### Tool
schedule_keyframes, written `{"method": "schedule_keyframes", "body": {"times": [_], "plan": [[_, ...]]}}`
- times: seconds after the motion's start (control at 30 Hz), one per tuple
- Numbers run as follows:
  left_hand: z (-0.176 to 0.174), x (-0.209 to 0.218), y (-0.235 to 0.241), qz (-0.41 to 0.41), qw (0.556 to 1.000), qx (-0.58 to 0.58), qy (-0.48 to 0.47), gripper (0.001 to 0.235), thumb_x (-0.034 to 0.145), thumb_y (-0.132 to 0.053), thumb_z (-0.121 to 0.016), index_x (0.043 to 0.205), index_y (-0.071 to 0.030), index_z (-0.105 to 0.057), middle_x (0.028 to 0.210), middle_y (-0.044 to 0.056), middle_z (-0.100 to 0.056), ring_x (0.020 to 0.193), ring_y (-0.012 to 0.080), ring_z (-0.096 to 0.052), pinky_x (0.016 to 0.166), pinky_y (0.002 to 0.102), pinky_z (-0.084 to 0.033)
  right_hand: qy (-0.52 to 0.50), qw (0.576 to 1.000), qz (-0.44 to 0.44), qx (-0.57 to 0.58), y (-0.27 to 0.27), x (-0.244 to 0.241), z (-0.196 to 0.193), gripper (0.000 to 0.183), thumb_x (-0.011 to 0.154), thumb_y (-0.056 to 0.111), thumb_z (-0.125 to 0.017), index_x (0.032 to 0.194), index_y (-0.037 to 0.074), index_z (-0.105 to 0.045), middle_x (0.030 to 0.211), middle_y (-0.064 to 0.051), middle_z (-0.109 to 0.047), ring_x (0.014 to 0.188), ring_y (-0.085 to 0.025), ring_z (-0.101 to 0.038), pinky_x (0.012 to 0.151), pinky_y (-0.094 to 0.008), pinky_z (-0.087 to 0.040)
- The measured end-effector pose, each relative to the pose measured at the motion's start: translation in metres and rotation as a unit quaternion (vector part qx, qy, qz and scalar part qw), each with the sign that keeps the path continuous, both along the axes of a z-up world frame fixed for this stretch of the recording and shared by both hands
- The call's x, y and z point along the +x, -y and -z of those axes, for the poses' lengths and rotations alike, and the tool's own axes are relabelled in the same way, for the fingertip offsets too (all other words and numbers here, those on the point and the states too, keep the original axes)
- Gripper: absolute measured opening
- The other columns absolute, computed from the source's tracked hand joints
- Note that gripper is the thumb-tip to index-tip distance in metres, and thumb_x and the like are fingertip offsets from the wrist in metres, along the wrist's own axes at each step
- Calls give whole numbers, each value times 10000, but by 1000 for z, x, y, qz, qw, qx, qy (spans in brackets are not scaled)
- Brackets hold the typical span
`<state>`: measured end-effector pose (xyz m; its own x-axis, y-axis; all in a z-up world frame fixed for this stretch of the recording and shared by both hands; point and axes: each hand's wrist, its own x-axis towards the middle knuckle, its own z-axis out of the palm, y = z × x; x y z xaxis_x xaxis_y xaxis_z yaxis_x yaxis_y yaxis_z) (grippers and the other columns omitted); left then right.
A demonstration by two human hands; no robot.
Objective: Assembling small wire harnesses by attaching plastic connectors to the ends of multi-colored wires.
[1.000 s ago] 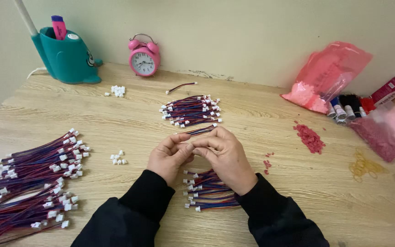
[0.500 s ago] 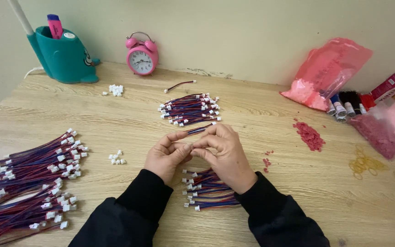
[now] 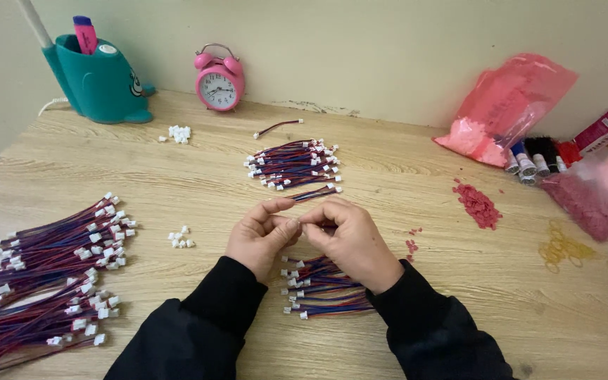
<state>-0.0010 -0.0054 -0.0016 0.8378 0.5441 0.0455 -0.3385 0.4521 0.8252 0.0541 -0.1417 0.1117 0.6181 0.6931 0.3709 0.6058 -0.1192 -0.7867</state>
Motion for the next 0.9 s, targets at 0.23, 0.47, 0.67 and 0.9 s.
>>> {"method": "schedule_keyframes", "body": {"times": [0.23,0.47,0.67,0.9], "plan": [[-17,-10,2,-10,997,68,-28,376,802,15,-745,1165,-37,-663,689,100,-679,675,171,-693,637,250,-597,-66,997,14,-43,4,-1,-5,116,769,74,-719,870,54,-773,675,-70,-691,688,-114,-587,617,-286,-506],[-15,-13,-7,16,971,183,-152,552,704,10,-807,1204,-91,-596,700,78,-610,637,155,-633,520,242,-552,81,980,47,-174,-4,57,2,135,797,164,-734,918,107,-746,829,-130,-714,796,-285,-683,716,-388,-533],[-7,-6,-14,-58,976,133,-164,502,751,102,-606,1209,-95,-547,774,69,-513,668,178,-604,572,263,-579,239,935,55,-258,-21,89,26,175,768,296,-756,918,211,-732,897,-63,-632,899,-330,-642,824,-435,-512],[-9,-4,-14,-94,982,67,-148,485,805,165,-485,1239,-51,-484,946,150,-529,792,241,-660,686,306,-656,302,915,50,-263,-26,111,54,171,793,387,-726,819,218,-712,904,-26,-621,926,-317,-603,802,-458,-502]]}}
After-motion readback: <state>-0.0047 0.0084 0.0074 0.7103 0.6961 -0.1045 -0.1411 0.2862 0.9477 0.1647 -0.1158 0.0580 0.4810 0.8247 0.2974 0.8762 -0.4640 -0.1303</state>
